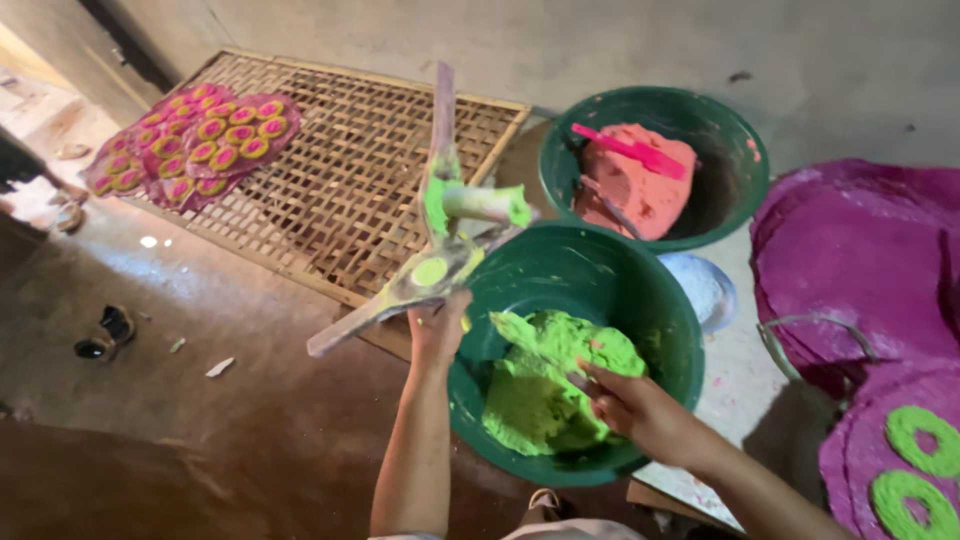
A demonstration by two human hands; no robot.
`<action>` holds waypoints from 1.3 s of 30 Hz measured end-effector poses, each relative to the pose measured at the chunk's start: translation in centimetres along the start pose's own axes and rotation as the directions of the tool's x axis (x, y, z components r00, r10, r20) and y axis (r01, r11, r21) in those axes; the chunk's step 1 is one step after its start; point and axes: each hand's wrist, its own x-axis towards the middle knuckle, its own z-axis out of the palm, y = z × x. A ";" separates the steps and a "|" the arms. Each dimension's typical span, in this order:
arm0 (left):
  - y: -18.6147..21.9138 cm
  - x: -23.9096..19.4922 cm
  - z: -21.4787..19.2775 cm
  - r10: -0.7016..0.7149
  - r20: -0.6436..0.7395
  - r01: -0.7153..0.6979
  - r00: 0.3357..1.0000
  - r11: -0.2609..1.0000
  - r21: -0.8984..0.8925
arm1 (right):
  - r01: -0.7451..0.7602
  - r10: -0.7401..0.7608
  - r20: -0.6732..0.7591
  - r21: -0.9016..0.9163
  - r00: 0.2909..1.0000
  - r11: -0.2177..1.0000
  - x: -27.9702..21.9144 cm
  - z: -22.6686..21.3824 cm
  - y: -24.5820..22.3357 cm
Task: The person prepares colorful dough items by hand and using a small hand-held extruder tool, placing small green dough rings onto larger pink circular dough bases on a table.
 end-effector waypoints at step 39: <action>11.2 -33.9 38.5 -0.428 0.858 -0.303 0.285 0.809 0.504 | 0.126 -0.024 -0.314 0.309 0.949 0.943 -47.5 -13.0 22.6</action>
